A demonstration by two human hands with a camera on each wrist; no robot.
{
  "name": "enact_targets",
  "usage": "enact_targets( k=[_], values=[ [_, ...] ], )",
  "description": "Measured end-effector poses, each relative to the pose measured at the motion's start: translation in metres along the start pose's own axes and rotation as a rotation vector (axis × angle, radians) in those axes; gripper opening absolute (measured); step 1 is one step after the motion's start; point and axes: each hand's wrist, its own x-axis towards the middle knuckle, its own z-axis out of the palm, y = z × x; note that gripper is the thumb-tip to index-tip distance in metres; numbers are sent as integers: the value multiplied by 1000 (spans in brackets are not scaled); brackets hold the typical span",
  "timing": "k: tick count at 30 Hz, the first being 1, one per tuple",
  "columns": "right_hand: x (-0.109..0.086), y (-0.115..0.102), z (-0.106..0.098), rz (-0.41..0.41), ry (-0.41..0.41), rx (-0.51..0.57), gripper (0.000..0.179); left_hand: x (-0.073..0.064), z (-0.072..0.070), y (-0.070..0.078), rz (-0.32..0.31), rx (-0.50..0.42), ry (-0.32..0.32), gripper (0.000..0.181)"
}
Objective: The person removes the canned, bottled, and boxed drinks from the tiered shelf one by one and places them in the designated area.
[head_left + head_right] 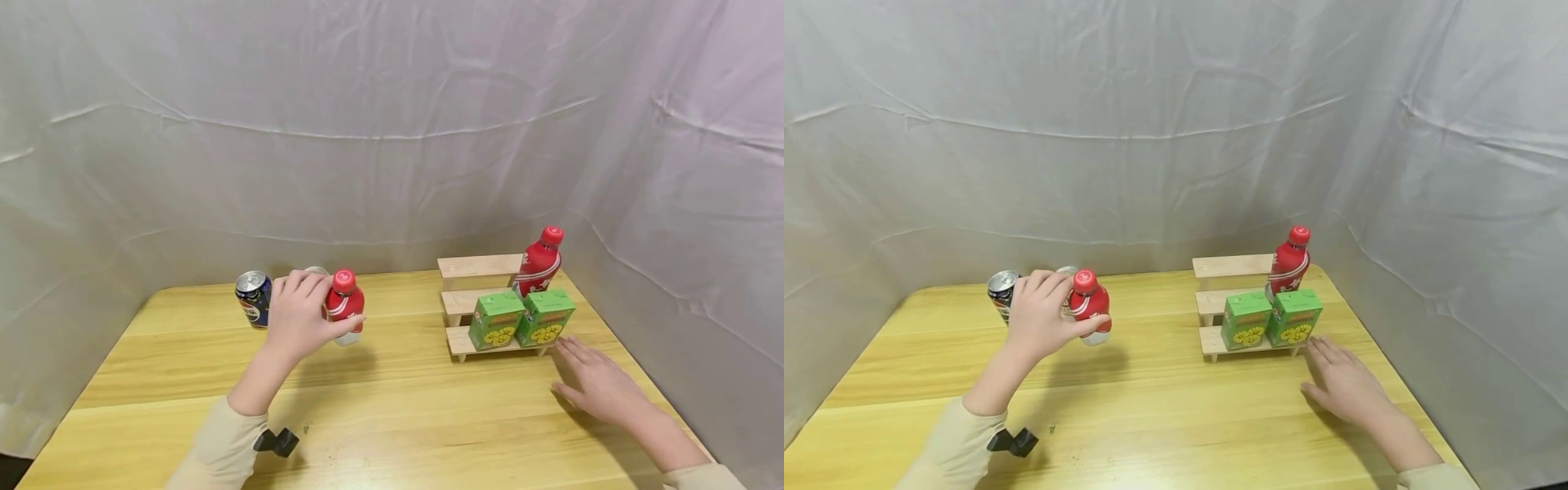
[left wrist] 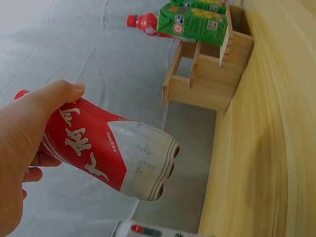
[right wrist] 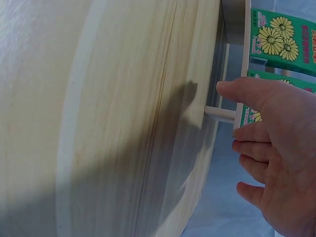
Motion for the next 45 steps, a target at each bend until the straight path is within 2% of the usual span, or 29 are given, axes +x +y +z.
enact_targets(
  k=[7, 9, 15, 19, 29, 35, 45],
  values=[
    [1, -1, -3, -2, 9, -11, 78, -7, -10, -16, -8, -12, 65, 68],
    [1, -1, -3, -4, 12, -15, 78, -9, -14, -21, -15, -23, 66, 69],
    [0, -1, -2, -9, 27, -17, 77, -19, -25, -38, -53, -28, 34, 69],
    [-1, -1, -2, -7, 22, -12, 77, -28, -29, -49, -66, -28, 36, 71],
    [2, 0, 1, -12, 19, -14, 77, -49, -40, -72, -115, 40, 7, 90],
    [2, 1, 2, -22, 41, -14, 77, -56, -40, -83, -127, 66, -45, 87],
    [0, 1, 3, -20, 43, -19, 77, -68, -34, -99, -191, 92, -108, 82]
  ],
)
